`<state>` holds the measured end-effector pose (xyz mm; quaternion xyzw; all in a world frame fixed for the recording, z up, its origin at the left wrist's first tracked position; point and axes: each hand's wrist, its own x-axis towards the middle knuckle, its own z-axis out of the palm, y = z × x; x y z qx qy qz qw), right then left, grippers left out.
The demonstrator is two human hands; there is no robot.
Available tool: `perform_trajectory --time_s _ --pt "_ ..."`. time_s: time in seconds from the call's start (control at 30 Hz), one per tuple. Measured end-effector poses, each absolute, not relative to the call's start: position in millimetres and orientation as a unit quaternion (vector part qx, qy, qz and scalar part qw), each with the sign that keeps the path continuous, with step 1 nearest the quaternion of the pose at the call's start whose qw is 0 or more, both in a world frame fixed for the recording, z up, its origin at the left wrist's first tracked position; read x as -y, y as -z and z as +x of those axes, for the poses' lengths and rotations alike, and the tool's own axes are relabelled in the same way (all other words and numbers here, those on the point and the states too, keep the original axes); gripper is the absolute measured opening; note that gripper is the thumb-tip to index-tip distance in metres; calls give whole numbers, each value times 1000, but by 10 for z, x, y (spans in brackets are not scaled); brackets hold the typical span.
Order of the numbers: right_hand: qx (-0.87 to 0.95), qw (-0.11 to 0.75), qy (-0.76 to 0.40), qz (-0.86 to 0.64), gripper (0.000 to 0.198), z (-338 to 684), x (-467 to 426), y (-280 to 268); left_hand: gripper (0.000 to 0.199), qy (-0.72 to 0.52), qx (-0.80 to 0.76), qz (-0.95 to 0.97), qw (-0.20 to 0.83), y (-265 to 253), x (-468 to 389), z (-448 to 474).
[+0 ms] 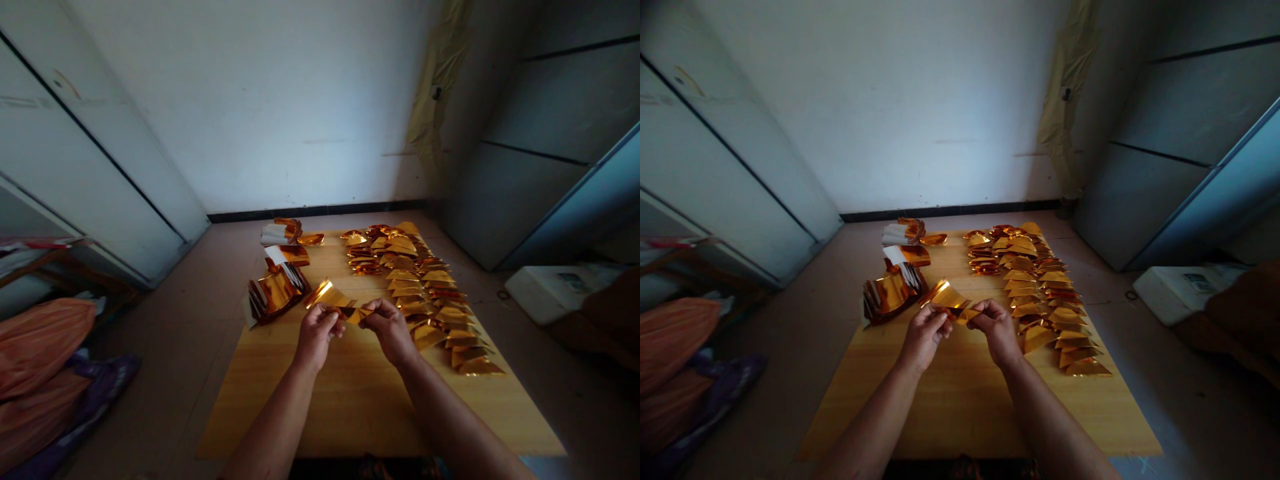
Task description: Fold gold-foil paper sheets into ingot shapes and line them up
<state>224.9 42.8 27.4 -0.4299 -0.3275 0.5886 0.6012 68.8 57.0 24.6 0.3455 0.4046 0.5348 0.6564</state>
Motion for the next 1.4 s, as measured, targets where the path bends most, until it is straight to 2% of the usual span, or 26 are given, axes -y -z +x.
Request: perform_trajectory --time_s 0.2,0.4,0.53,0.6,0.9,1.4 --pt "347 606 -584 -415 22 2228 -448 -227 29 -546 -417 338 644 -239 -599 702" --pt "443 603 -477 -461 21 2232 -497 -174 29 -554 -401 326 652 -230 -612 704" --pt "547 551 -356 -520 14 2281 -465 -223 29 -553 -396 317 661 -223 -623 705" --pt "575 535 -338 -520 12 2287 -447 -274 30 -556 -395 303 666 -229 -626 714" --pt "435 589 -501 -461 15 2179 -477 -272 31 -578 -376 264 674 -258 -638 746" --pt "383 598 -546 -445 18 2112 -485 -210 35 -577 -391 297 652 -183 -652 770"
